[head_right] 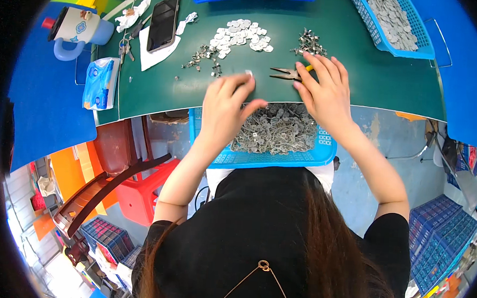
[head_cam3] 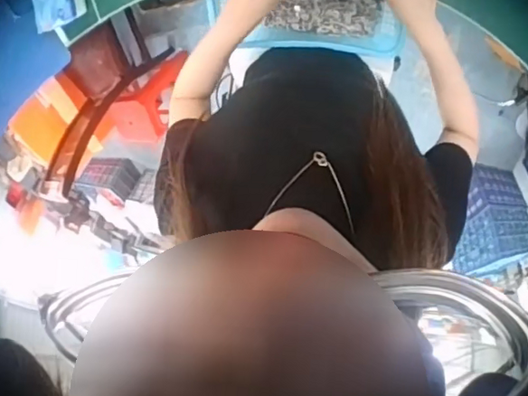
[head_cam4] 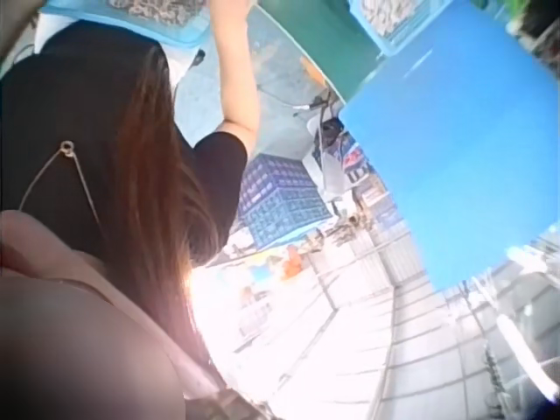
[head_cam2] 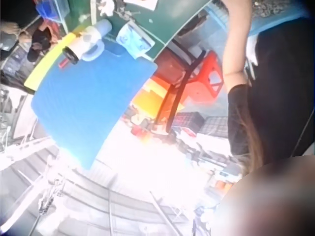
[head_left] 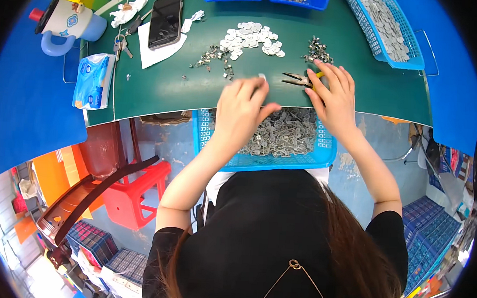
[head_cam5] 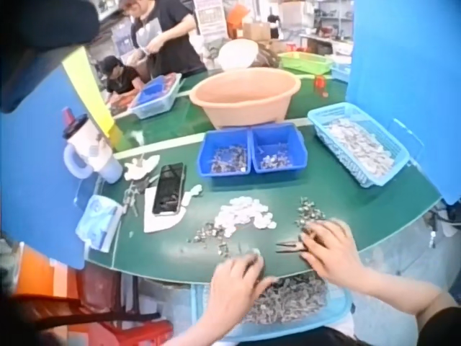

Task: Assembling small plastic toy wheels onto metal axles using pliers at a workbench.

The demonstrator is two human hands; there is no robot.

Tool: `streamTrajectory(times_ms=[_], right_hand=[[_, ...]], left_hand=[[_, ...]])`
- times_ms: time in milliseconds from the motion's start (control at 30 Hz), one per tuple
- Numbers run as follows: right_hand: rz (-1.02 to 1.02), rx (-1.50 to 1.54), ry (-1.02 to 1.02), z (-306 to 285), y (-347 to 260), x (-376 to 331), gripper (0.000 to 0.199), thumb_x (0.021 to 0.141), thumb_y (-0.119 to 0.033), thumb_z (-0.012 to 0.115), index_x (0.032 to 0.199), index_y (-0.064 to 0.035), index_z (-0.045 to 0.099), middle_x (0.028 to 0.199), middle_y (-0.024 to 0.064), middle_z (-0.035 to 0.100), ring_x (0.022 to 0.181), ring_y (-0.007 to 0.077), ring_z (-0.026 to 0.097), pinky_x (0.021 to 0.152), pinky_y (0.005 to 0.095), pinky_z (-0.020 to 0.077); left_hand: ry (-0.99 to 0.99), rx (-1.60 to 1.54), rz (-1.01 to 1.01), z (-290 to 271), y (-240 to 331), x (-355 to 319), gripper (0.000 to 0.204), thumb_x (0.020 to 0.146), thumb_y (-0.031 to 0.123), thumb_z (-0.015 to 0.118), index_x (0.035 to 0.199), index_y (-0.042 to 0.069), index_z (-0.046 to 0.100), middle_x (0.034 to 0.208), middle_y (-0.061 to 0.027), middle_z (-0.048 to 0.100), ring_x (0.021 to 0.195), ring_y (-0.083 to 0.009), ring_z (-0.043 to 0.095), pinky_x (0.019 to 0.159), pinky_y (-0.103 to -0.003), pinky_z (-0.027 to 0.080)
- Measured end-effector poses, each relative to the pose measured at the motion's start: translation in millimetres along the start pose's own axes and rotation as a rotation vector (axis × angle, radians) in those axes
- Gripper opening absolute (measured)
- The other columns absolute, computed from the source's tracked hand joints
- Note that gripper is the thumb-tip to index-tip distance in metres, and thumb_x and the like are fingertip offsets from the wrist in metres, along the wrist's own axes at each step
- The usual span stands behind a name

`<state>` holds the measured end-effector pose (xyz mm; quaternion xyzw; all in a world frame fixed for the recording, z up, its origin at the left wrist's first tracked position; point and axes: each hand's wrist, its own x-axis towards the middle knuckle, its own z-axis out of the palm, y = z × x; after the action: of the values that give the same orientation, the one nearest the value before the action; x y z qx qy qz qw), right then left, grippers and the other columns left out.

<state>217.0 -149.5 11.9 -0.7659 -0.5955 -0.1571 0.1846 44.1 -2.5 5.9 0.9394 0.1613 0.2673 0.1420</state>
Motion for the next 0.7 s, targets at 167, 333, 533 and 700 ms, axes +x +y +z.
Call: streamTrajectory(times_ms=[167,333,533,700], right_hand=[[-0.016,0.484,0.056,14,-34,27,0.029,0.077,-0.009,0.070,0.105,-0.0063,0.066,0.111,0.0075,0.061,0.103,0.0247,0.056,0.087,0.0375,0.0454],[-0.035,0.739,0.001,53,-67,64,0.022,0.074,-0.009,0.073,0.094,-0.0032,0.066,0.094,0.0080,0.063,0.091,0.0246,0.059,0.076,0.0331,0.0489],[0.020,0.669,0.023,66,-85,68,0.014,0.075,-0.006,0.070,0.087,-0.0037,0.064,0.086,0.0074,0.060,0.084,0.0258,0.057,0.074,0.0356,0.0480],[-0.020,0.646,0.075,68,-86,68,0.013,0.075,-0.003,0.069,0.087,-0.0039,0.064,0.085,0.0075,0.062,0.082,0.0254,0.058,0.070,0.0345,0.0484]], left_hand=[[0.028,-0.148,0.080,-11,-10,-27,0.017,0.073,0.006,0.069,0.089,0.007,0.063,0.094,-0.0037,0.065,0.084,-0.0232,0.062,0.072,-0.034,0.048],[0.121,-0.214,-0.194,-30,-13,-35,0.034,0.079,-0.003,0.062,0.110,0.010,0.065,0.089,-0.0071,0.061,0.079,-0.0243,0.060,0.071,-0.031,0.049],[0.260,-0.522,-0.468,-34,-41,-55,0.032,0.085,-0.004,0.061,0.116,0.004,0.062,0.091,-0.0055,0.058,0.080,-0.0128,0.060,0.073,-0.025,0.049],[0.397,-1.087,-0.736,-37,-31,-42,0.016,0.089,-0.002,0.060,0.105,-0.005,0.061,0.094,-0.0075,0.064,0.090,-0.0146,0.065,0.083,-0.026,0.052]])
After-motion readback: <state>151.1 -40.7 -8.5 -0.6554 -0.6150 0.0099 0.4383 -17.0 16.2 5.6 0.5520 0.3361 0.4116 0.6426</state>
